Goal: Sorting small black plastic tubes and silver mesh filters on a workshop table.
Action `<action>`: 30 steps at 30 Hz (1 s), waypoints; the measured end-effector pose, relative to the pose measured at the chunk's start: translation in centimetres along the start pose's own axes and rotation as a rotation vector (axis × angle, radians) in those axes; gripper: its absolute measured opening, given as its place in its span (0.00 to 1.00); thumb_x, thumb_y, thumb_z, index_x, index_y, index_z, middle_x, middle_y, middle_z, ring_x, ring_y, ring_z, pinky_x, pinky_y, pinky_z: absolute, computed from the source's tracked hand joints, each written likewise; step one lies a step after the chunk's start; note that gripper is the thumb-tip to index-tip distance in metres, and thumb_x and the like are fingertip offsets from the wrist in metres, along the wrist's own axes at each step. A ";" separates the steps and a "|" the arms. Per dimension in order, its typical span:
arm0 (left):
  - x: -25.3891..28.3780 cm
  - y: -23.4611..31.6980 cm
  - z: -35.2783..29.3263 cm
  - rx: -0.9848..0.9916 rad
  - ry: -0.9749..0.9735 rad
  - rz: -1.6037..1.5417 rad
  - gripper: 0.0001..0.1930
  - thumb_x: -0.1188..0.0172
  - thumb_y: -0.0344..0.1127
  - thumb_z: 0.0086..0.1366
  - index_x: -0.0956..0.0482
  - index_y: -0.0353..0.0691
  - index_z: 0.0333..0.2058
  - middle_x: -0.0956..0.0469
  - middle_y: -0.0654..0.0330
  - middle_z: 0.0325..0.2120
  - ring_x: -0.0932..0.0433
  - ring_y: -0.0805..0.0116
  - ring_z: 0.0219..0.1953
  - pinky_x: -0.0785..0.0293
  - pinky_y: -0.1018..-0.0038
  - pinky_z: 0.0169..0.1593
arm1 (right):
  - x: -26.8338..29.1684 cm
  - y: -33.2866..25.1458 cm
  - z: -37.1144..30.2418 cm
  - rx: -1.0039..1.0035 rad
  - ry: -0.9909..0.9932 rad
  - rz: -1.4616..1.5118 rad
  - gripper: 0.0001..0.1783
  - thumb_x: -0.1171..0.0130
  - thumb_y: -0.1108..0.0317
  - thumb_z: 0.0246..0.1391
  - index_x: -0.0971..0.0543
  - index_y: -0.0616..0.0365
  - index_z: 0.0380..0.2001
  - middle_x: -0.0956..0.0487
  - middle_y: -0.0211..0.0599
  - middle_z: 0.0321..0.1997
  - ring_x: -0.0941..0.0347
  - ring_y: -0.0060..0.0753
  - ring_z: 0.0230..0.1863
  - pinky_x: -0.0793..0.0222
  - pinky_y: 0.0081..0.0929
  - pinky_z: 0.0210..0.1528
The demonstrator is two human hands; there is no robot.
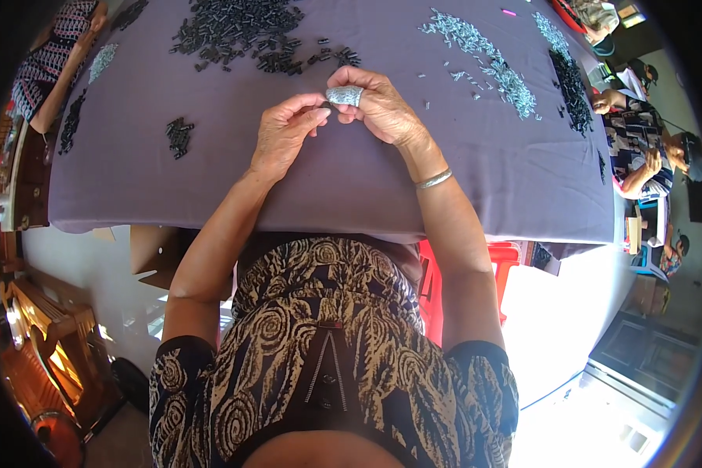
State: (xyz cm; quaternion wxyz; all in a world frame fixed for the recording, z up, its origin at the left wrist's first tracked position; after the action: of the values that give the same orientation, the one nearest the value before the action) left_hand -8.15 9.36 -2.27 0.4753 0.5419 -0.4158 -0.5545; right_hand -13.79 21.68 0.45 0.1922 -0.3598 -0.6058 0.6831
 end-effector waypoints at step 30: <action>-0.2 -0.3 -0.3 0.130 -0.048 -0.378 0.07 0.43 0.32 0.62 0.24 0.38 0.38 0.23 0.61 0.30 0.25 0.73 0.33 0.28 0.76 0.35 | -0.7 0.6 -0.8 0.030 -0.093 0.192 0.06 0.45 0.71 0.55 0.28 0.58 0.36 0.28 0.23 0.28 0.33 0.12 0.29 0.36 0.15 0.30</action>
State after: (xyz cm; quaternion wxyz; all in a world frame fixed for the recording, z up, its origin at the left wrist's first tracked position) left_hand -7.92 9.61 -2.54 0.3165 0.6266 -0.3527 -0.6187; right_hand -12.67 21.65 0.04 0.1026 -0.3812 -0.5666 0.7233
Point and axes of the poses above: each hand's wrist, its own z-axis towards the middle knuckle, its own x-axis out of the back of the hand, y = z × x, the point moved 6 cm from there along z, towards the middle knuckle
